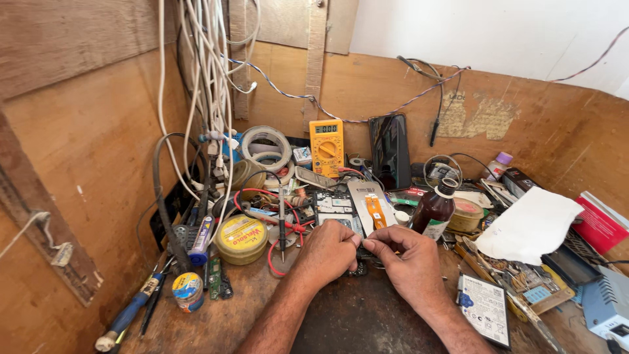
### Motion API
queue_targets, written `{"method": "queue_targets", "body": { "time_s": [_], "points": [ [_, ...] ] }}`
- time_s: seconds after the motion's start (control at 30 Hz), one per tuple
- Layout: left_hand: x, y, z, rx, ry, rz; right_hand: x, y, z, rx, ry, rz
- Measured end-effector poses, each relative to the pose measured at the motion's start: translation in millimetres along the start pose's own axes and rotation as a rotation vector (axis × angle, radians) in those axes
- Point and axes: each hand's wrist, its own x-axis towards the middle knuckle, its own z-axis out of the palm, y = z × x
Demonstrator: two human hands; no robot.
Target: The person works at a cluttered electronics repair bench, manipulating small components on a disassembled phone with their hands. They lift the phone frame, separate the screen from the body, handle a flex cable and battery, and press parts back into the phone chassis.
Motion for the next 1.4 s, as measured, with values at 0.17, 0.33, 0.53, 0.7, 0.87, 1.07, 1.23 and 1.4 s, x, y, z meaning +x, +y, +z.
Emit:
{"method": "queue_targets", "body": {
  "time_s": [0.17,0.33,0.53,0.7,0.87,1.07,1.23,1.4],
  "points": [
    [-2.8,2.3,0.3,0.0,0.004,0.032,-0.8,4.9,0.8,0.027,0.003,0.076],
    [-6.2,6.6,0.2,0.008,0.024,0.039,-0.8,5.6,3.0,0.091,0.022,0.047],
    [-9.1,10.7,2.7,0.013,0.062,0.04,-5.5,-7.1,2.6,0.003,0.06,0.01],
    [-9.6,9.9,3.6,0.023,0.074,0.038,-11.1,-18.7,0.2,-0.134,0.122,-0.236],
    [-8.1,3.4,1.5,-0.029,0.053,0.029,-8.9,-23.1,-1.6,-0.072,0.074,-0.159],
    [-6.0,2.0,1.9,-0.064,0.045,0.031,-9.8,-24.2,-5.0,-0.009,0.036,-0.15],
    [-10.0,7.5,-5.3,-0.086,0.002,0.129,-11.8,-30.2,-6.1,-0.131,0.041,-0.307],
    [-7.2,9.1,0.7,-0.437,0.029,-0.016,-15.4,-36.1,-11.3,-0.203,0.125,-0.235]
  ]
}}
